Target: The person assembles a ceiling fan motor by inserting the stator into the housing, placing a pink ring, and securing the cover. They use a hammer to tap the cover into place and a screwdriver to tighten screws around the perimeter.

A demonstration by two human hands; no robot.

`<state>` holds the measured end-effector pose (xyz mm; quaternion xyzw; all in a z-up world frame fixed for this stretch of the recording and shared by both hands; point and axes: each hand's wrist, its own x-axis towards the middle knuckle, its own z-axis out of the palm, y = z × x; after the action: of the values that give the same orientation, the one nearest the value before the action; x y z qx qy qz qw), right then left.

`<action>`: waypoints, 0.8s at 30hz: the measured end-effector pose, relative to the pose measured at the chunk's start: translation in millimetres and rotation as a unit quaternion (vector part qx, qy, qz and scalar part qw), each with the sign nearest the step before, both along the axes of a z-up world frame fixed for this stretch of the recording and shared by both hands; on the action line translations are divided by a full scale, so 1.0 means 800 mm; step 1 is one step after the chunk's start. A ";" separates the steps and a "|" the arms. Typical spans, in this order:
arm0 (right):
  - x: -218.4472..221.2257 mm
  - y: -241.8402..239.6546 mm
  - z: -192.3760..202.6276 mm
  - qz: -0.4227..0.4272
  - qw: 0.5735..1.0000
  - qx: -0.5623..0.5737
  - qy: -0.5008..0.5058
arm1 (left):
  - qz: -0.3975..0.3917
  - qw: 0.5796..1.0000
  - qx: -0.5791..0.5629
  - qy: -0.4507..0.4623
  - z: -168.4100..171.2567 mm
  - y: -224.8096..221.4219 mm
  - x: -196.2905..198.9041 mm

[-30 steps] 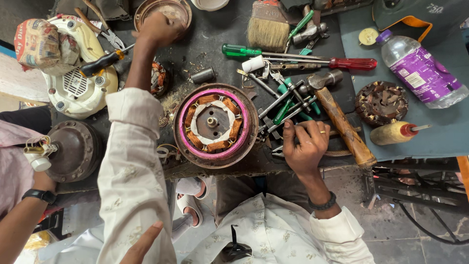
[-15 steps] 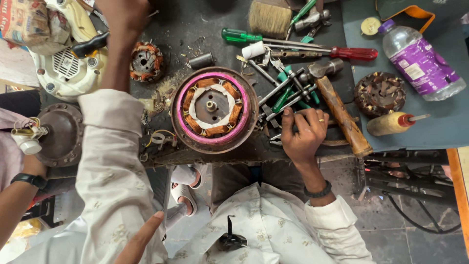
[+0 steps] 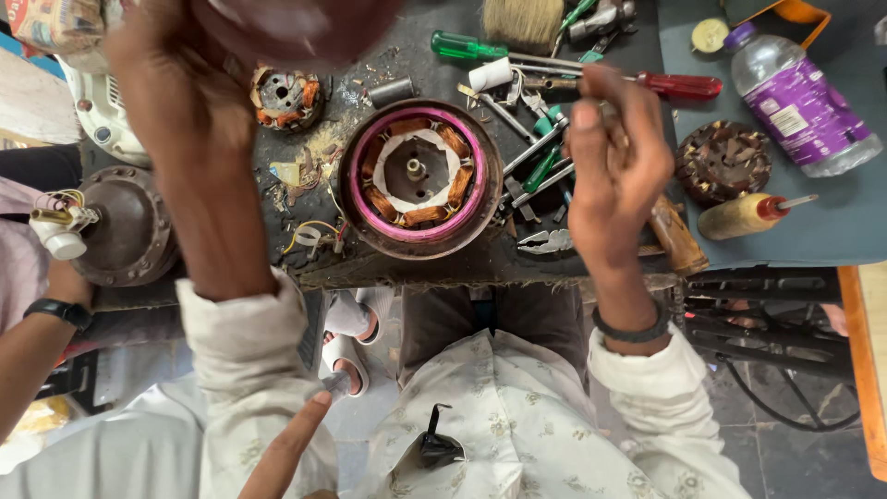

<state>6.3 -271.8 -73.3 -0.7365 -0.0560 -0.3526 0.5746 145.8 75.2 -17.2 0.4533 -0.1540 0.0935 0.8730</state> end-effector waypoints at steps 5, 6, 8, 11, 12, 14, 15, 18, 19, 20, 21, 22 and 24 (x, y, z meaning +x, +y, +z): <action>0.015 0.022 0.076 0.221 0.970 0.060 0.085 | -0.042 0.990 -0.083 0.107 -0.009 -0.052 -0.108; 0.017 0.029 0.086 0.251 0.959 0.069 0.113 | -0.066 0.989 -0.082 0.109 -0.009 -0.058 -0.122; 0.011 0.042 0.098 0.252 0.958 0.064 0.124 | -0.049 0.980 -0.064 0.183 -0.009 -0.070 -0.145; 0.003 0.051 0.101 0.235 0.957 0.061 0.158 | -0.041 0.971 -0.034 0.231 -0.012 -0.078 -0.165; 0.000 0.054 0.098 0.226 0.956 0.065 0.175 | -0.042 0.970 -0.020 0.240 -0.014 -0.076 -0.170; -0.007 0.053 0.091 0.209 0.953 0.066 0.210 | 0.005 0.965 0.168 0.200 -0.015 -0.063 -0.177; -0.009 0.051 0.089 0.200 0.951 0.068 0.227 | 0.028 0.948 0.262 0.177 -0.015 -0.059 -0.179; -0.015 0.044 0.079 0.183 0.944 0.092 0.260 | 0.100 0.872 0.446 0.178 -0.016 -0.051 -0.190; -0.016 0.042 0.077 0.184 0.942 0.083 0.268 | 0.108 0.863 0.464 0.168 -0.017 -0.051 -0.192; -0.017 0.041 0.074 0.185 0.940 0.074 0.276 | 0.117 0.853 0.483 0.159 -0.017 -0.051 -0.193; -0.018 0.041 0.071 0.186 0.938 0.064 0.285 | 0.126 0.843 0.501 0.150 -0.017 -0.051 -0.194; -0.018 0.043 0.068 0.188 0.938 0.067 0.284 | 0.147 0.838 0.510 0.128 -0.018 -0.052 -0.194; -0.018 0.048 0.063 0.192 0.937 0.072 0.283 | 0.188 0.825 0.527 0.082 -0.020 -0.054 -0.193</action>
<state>-8.4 -233.6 -23.0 -0.7381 -0.0059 -0.0158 0.6745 -8.6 31.9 -33.5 0.8707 -0.0197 0.1224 0.4760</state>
